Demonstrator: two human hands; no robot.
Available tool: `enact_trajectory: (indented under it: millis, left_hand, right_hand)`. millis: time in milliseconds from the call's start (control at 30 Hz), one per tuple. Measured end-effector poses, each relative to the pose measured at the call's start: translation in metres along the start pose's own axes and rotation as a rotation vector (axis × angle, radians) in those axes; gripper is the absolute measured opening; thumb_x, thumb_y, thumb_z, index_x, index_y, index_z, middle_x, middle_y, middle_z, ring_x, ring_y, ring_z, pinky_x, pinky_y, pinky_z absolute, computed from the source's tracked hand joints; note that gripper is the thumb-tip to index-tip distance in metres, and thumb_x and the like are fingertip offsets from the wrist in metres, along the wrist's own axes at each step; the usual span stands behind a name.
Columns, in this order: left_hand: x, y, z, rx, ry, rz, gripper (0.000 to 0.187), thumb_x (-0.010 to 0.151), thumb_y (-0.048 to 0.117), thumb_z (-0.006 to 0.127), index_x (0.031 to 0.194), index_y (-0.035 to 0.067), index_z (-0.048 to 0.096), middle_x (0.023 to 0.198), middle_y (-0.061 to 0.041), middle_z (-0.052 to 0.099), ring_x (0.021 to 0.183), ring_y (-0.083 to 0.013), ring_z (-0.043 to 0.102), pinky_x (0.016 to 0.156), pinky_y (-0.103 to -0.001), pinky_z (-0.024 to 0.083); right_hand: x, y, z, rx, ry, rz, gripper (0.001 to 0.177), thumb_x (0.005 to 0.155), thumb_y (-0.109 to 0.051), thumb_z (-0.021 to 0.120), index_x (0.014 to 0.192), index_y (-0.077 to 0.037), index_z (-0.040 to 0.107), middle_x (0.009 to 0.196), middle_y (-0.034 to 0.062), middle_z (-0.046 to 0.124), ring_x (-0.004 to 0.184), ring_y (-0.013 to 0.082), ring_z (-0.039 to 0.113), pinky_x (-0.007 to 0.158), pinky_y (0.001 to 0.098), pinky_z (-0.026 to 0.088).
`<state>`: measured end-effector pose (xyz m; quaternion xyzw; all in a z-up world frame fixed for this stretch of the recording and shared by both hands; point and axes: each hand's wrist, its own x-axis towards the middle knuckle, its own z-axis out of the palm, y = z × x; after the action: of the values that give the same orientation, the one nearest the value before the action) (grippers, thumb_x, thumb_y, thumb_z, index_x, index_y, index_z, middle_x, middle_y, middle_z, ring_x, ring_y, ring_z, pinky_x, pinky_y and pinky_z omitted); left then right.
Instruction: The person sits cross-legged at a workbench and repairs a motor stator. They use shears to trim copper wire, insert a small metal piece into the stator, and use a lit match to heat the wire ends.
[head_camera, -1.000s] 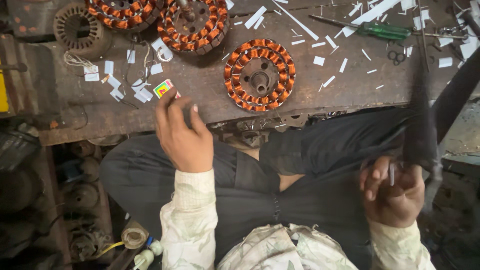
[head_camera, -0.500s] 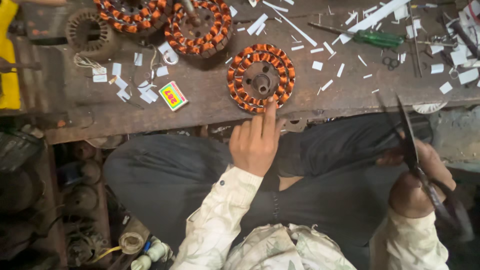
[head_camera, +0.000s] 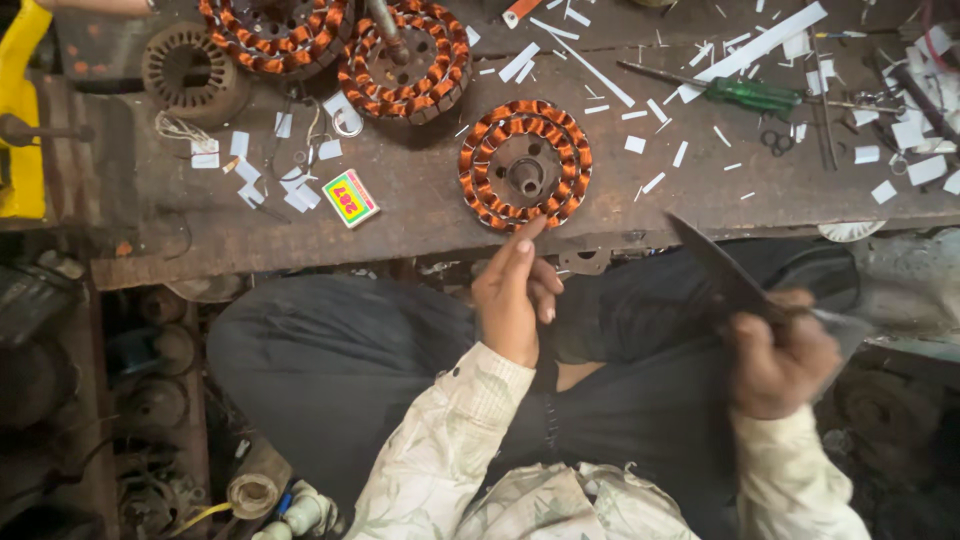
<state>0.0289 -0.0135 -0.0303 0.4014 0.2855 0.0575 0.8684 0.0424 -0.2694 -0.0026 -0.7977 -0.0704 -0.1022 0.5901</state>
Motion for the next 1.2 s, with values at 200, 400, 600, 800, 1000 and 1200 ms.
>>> enact_trajectory:
  millis: [200,400,600,800,1000,1200]
  left_hand:
    - [-0.002,-0.007,-0.004,-0.177,-0.089,-0.071,0.045,0.107,0.024,0.045,0.144,0.002,0.06,0.063,-0.008,0.062,0.039,-0.0108,0.046,0.038,-0.024,0.038]
    - [-0.004,-0.007,-0.004,-0.235,-0.114,-0.103,0.046,0.106,0.024,0.043,0.144,0.002,0.057,0.061,-0.009,0.062,0.037,-0.0112,0.045,0.038,-0.025,0.038]
    - [-0.002,-0.01,-0.007,-0.255,-0.124,-0.099,0.049,0.107,0.024,0.04,0.146,-0.001,0.058,0.059,-0.006,0.057,0.04,-0.011,0.046,0.038,-0.025,0.038]
    - [-0.004,-0.011,-0.005,-0.208,-0.108,-0.071,0.048,0.107,0.021,0.039,0.146,0.001,0.057,0.058,-0.006,0.057,0.04,-0.0102,0.045,0.04,-0.024,0.039]
    - [-0.004,-0.01,-0.007,-0.148,-0.132,-0.043,0.053,0.105,0.022,0.034,0.148,0.002,0.057,0.061,-0.008,0.059,0.042,-0.0108,0.046,0.042,-0.024,0.041]
    - [-0.004,-0.008,-0.007,-0.144,-0.152,-0.021,0.054,0.104,0.023,0.032,0.149,0.003,0.055,0.062,-0.01,0.061,0.042,-0.012,0.048,0.043,-0.024,0.043]
  right_hand:
    - [0.017,-0.032,0.045,-0.714,-0.209,-0.527,0.036,0.07,-0.013,0.087,0.104,-0.007,0.08,0.069,0.0055,0.053,0.067,0.0256,0.05,0.063,0.0399,0.044]
    - [0.014,-0.029,0.053,-0.834,-0.188,-0.527,0.036,0.071,-0.004,0.082,0.107,-0.01,0.08,0.071,0.006,0.051,0.067,0.0258,0.05,0.063,0.0409,0.044]
    - [0.005,-0.026,0.05,-0.836,-0.268,-0.621,0.043,0.069,-0.007,0.081,0.111,-0.008,0.077,0.074,0.0067,0.055,0.061,0.0238,0.055,0.058,0.0398,0.046]
    - [0.005,-0.026,0.05,-0.817,-0.293,-0.595,0.042,0.074,-0.007,0.082,0.116,-0.008,0.076,0.074,0.0059,0.052,0.061,0.0233,0.056,0.058,0.0401,0.046]
    - [0.006,-0.024,0.048,-0.764,-0.336,-0.61,0.048,0.064,-0.004,0.078,0.112,-0.008,0.077,0.069,0.0068,0.048,0.057,0.025,0.053,0.055,0.0422,0.044]
    - [0.008,-0.027,0.05,-0.717,-0.391,-0.548,0.047,0.067,-0.006,0.081,0.113,-0.007,0.076,0.068,0.0057,0.045,0.057,0.0242,0.051,0.054,0.041,0.043]
